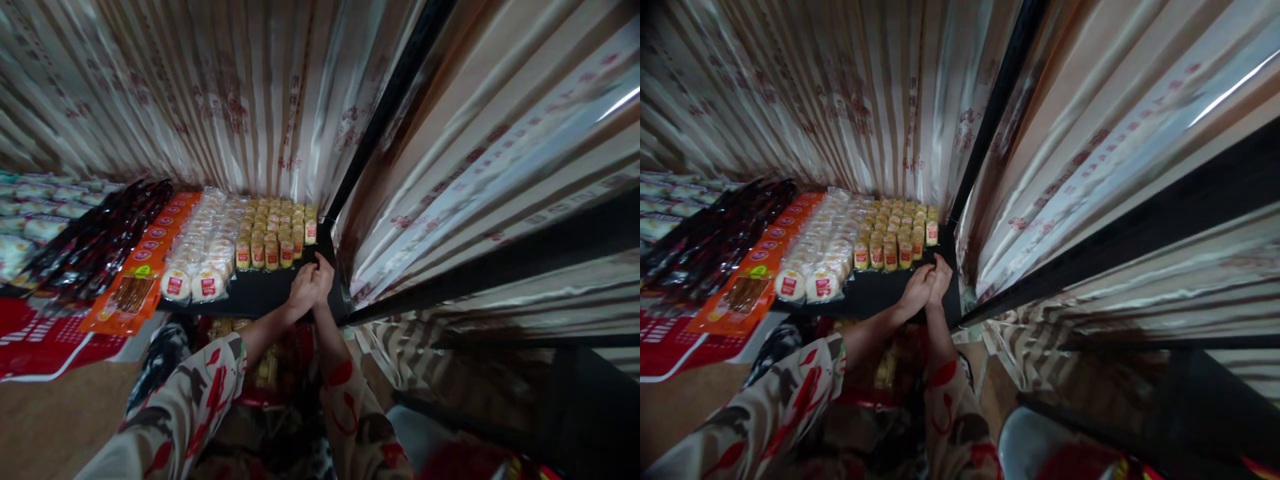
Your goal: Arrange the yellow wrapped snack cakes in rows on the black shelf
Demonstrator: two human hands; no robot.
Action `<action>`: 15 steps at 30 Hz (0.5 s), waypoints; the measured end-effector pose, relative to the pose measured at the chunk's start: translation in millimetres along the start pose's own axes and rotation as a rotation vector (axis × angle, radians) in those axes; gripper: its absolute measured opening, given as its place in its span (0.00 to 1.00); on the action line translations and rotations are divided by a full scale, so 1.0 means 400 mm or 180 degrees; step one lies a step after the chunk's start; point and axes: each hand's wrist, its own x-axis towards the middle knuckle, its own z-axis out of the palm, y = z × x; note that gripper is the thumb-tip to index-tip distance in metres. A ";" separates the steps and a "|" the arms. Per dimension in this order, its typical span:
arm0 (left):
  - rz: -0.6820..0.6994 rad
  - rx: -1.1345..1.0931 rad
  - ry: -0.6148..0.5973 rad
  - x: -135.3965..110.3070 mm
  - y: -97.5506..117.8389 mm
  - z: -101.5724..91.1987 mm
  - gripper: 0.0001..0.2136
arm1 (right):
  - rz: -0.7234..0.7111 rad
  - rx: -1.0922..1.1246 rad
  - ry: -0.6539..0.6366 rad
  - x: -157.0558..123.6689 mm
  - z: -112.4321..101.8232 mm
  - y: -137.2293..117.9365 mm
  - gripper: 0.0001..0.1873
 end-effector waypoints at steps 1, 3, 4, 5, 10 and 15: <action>0.0047 0.0165 -0.0046 -0.019 -0.020 -0.013 0.13 | 0.0006 0.0080 -0.0038 -0.030 -0.004 -0.007 0.25; 0.0226 0.0443 -0.0200 -0.061 -0.054 -0.043 0.12 | 0.0028 0.0297 -0.0091 -0.090 -0.015 -0.024 0.25; 0.0374 0.0541 -0.0289 -0.084 -0.068 -0.059 0.12 | 0.0045 0.0418 -0.0099 -0.122 -0.021 -0.033 0.25; 0.0548 0.0627 -0.0371 -0.109 -0.079 -0.077 0.12 | 0.0050 0.0530 -0.0105 -0.155 -0.027 -0.042 0.24; 0.0684 0.0666 -0.0326 -0.236 -0.131 -0.168 0.11 | -0.0337 0.0644 -0.0376 -0.330 -0.049 -0.082 0.17; -0.0390 0.0671 -0.0112 -0.286 -0.259 -0.230 0.08 | -0.0118 -0.0238 -0.1629 -0.425 -0.027 -0.075 0.17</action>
